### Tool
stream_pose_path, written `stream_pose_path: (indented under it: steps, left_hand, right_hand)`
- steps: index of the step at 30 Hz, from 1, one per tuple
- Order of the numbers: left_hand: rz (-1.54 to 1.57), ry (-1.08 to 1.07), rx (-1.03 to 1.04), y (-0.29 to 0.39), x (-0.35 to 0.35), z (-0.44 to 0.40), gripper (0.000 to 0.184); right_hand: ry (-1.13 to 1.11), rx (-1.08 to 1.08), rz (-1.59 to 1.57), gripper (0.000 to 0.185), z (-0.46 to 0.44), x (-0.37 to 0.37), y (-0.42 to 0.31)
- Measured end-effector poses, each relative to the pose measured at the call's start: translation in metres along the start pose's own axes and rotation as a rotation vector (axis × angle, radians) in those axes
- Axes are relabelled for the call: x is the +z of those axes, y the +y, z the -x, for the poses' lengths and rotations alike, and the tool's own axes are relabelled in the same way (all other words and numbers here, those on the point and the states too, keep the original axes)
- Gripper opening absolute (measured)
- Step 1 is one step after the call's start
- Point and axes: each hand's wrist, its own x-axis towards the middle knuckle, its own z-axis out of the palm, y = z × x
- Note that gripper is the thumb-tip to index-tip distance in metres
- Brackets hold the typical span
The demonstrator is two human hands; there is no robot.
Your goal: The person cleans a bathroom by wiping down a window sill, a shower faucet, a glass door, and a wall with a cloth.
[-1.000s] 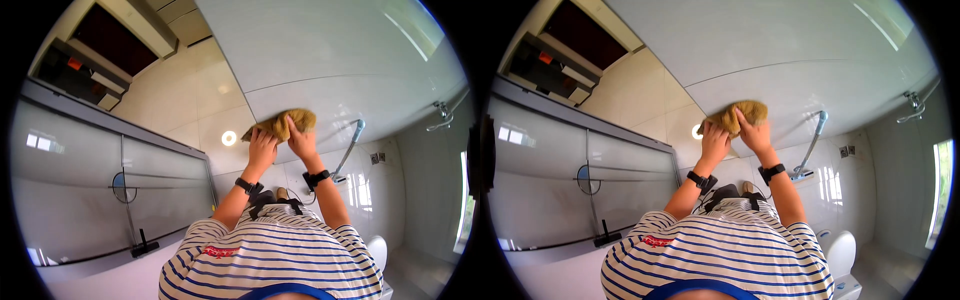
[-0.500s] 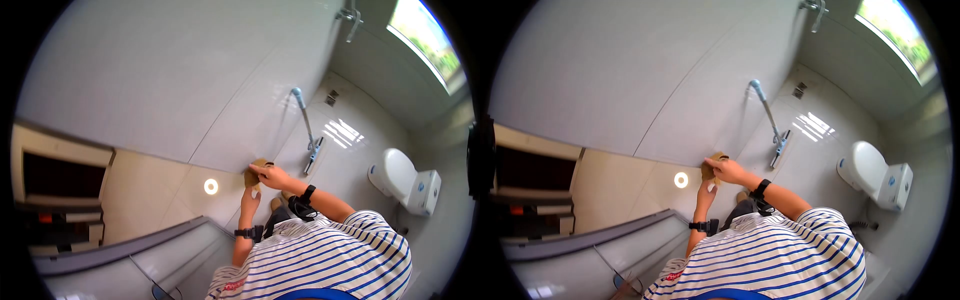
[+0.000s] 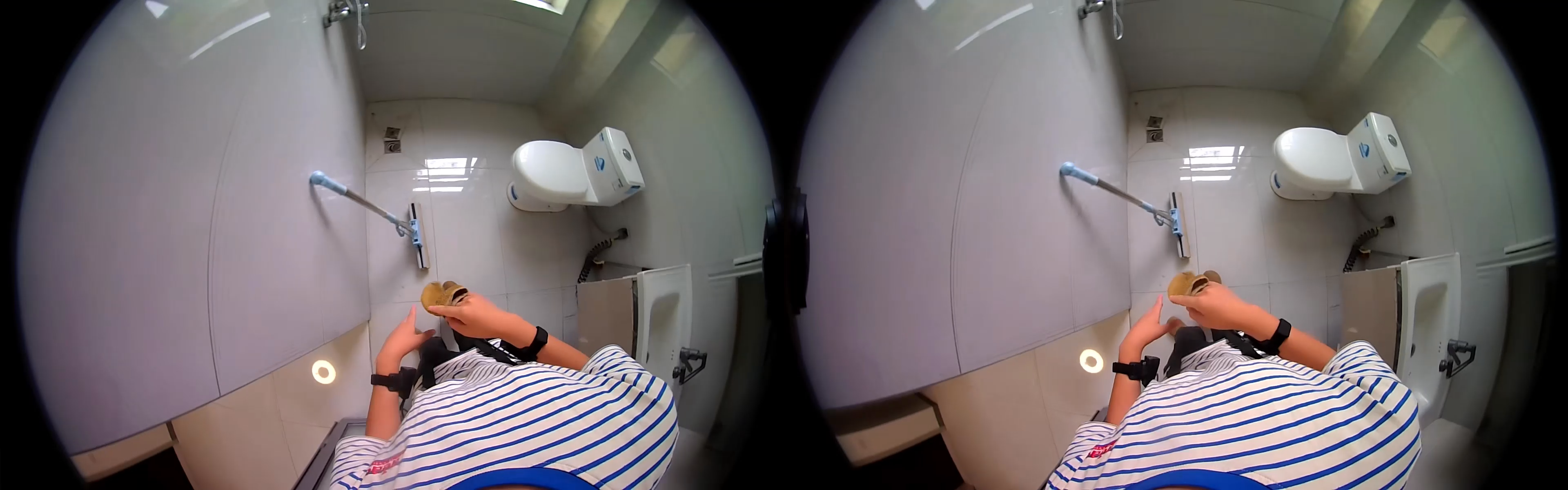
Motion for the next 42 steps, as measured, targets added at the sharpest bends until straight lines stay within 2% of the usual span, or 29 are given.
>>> stream_pose_path:
  steps: [1, 2, 4, 8, 10, 11, 13, 14, 16, 17, 22, 24, 28, 30, 31, 32, 34, 38, 40, 41, 42]
  left_hand:
    - [-0.046, 0.023, 0.145, 0.011, 0.001, -0.013, 0.099]
    - [-0.065, 0.005, 0.152, 0.033, -0.004, -0.022, 0.099]
    - [0.165, -0.147, 0.209, 0.094, -0.016, -0.031, 0.092]
    - [0.090, -0.292, 0.255, 0.162, -0.012, -0.071, 0.089]
    - [0.100, -0.190, 0.265, 0.204, -0.007, -0.088, 0.065]
    - [0.088, -0.202, 0.269, 0.201, 0.006, -0.108, 0.065]
    - [0.173, -0.078, 0.386, 0.178, 0.035, -0.151, 0.052]
    - [0.161, -0.092, 0.381, 0.192, 0.036, -0.157, 0.052]
    - [-0.081, -0.019, 0.268, 0.225, 0.033, -0.169, 0.040]
    - [-0.082, 0.053, 0.433, 0.233, 0.035, -0.179, 0.036]
    - [-0.177, -0.025, 0.355, 0.271, 0.034, -0.219, 0.041]
    - [-0.121, -0.043, 0.352, 0.282, 0.034, -0.234, 0.062]
    - [-0.100, -0.097, 0.392, 0.298, 0.029, -0.268, 0.063]
    - [0.217, -0.228, 0.352, 0.298, 0.026, -0.302, 0.078]
    - [0.019, -0.184, 0.438, 0.295, 0.021, -0.325, 0.081]
    - [0.083, -0.175, 0.364, 0.307, 0.013, -0.335, 0.084]
    - [-0.009, -0.123, 0.388, 0.343, -0.014, -0.357, 0.074]
    - [-0.021, -0.055, 0.442, 0.360, -0.062, -0.430, 0.062]
    - [-0.181, -0.030, 0.461, 0.365, -0.089, -0.459, 0.052]
    - [-0.126, 0.047, 0.470, 0.373, -0.103, -0.469, 0.039]
    - [-0.117, 0.068, 0.474, 0.376, -0.118, -0.480, 0.039]
  right_hand:
    - [0.022, 0.016, 0.002, 0.042, 0.004, -0.005, 0.005]
    - [0.027, 0.070, 0.047, 0.041, 0.006, -0.010, 0.011]
    - [0.055, 0.141, 0.081, 0.040, 0.013, -0.021, 0.021]
    - [0.125, 0.183, 0.075, 0.039, 0.025, -0.056, 0.056]
    - [0.167, 0.168, 0.088, 0.041, 0.034, -0.080, 0.082]
    - [0.199, 0.155, 0.105, 0.043, 0.040, -0.089, 0.094]
    - [0.244, 0.158, 0.112, 0.046, 0.052, -0.107, 0.118]
    - [0.243, 0.186, 0.080, 0.047, 0.057, -0.116, 0.128]
    - [0.255, 0.227, 0.037, 0.049, 0.066, -0.135, 0.141]
    - [0.273, 0.233, 0.033, 0.050, 0.069, -0.148, 0.146]
    - [0.287, 0.301, 0.086, 0.052, 0.076, -0.175, 0.180]
    - [0.257, 0.359, 0.057, 0.054, 0.071, -0.177, 0.197]
    - [0.303, 0.322, 0.102, 0.052, 0.048, -0.196, 0.232]
    - [0.394, 0.262, 0.201, 0.049, 0.029, -0.215, 0.251]
    - [0.405, 0.281, 0.224, 0.046, 0.018, -0.221, 0.262]
    - [0.390, 0.286, 0.222, 0.046, 0.010, -0.226, 0.273]
    - [0.367, 0.326, 0.267, 0.049, -0.016, -0.241, 0.301]
    - [0.317, 0.388, 0.290, 0.050, -0.075, -0.279, 0.344]
    - [0.378, 0.339, 0.279, 0.049, -0.103, -0.292, 0.367]
    - [0.384, 0.335, 0.269, 0.046, -0.120, -0.303, 0.373]
    - [0.399, 0.329, 0.261, 0.044, -0.137, -0.313, 0.380]
